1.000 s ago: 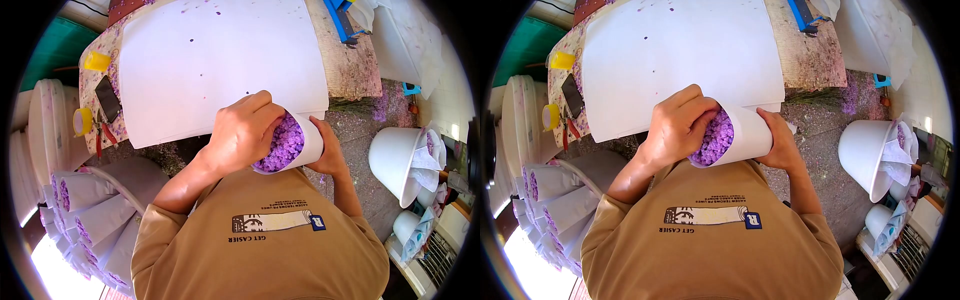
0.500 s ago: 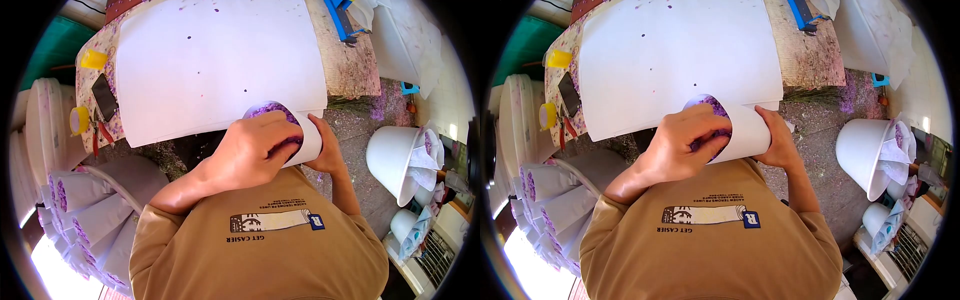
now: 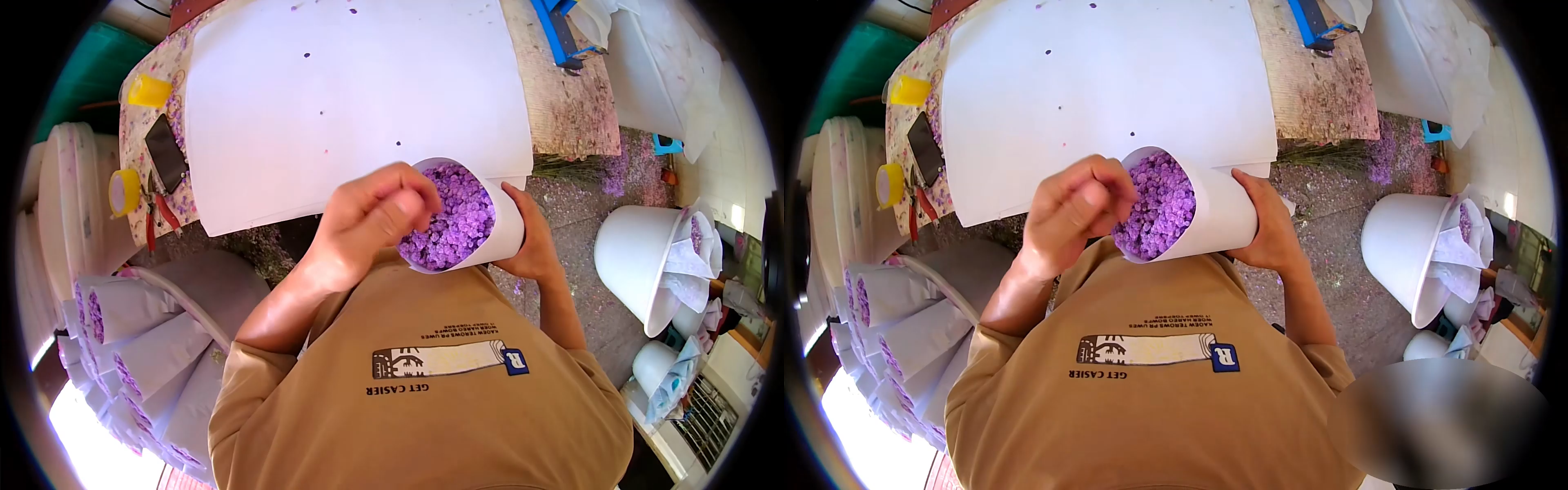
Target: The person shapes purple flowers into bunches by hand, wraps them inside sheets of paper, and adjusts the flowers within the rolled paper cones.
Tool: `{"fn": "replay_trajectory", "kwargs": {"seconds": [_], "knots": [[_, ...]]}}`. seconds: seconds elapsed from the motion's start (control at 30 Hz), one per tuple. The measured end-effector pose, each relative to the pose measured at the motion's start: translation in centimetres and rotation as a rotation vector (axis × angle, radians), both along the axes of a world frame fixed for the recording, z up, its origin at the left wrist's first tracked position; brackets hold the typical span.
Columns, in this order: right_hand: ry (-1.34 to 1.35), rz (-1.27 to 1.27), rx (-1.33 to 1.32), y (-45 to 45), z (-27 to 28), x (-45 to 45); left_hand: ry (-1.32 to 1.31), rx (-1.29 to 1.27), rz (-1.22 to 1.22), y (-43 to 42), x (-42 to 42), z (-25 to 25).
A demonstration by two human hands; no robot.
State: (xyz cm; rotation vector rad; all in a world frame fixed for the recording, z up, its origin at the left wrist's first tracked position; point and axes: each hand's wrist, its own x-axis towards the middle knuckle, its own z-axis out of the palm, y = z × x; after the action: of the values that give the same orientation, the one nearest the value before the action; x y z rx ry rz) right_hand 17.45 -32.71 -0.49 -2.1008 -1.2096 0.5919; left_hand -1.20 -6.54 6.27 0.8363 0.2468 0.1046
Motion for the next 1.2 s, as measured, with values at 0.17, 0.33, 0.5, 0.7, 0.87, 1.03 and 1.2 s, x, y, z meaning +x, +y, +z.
{"fn": "replay_trajectory", "kwargs": {"seconds": [0.17, 0.33, 0.5, 0.7, 0.87, 1.03, 1.2], "knots": [[0.005, -0.001, 0.005, 0.1, -0.1, 0.0, -0.057, 0.925, -0.052, -1.6, 0.6, 1.0], [-0.010, 0.003, -0.013, 0.2, 0.0, -0.2, -0.186, 1.068, -0.003, -2.2, 1.1, 0.4], [-0.028, 0.010, 0.001, 0.1, -0.2, -0.1, -0.157, 0.777, 0.011, -1.3, 0.4, 0.2], [0.108, -0.057, 0.039, -0.1, -0.3, 2.1, 0.148, 1.023, 0.075, 2.8, -4.4, -2.9], [0.431, 0.016, 0.188, 4.4, 3.6, 6.6, 0.215, 0.950, -0.200, 0.2, -2.8, -5.0], [0.542, 0.183, 0.429, 13.4, 7.2, 3.7, -0.166, 0.210, 0.358, -3.0, 4.4, -5.9], [0.607, 0.363, -0.044, 9.7, 1.9, 6.3, -0.180, 0.066, 0.545, -1.6, 3.8, -5.6]]}}
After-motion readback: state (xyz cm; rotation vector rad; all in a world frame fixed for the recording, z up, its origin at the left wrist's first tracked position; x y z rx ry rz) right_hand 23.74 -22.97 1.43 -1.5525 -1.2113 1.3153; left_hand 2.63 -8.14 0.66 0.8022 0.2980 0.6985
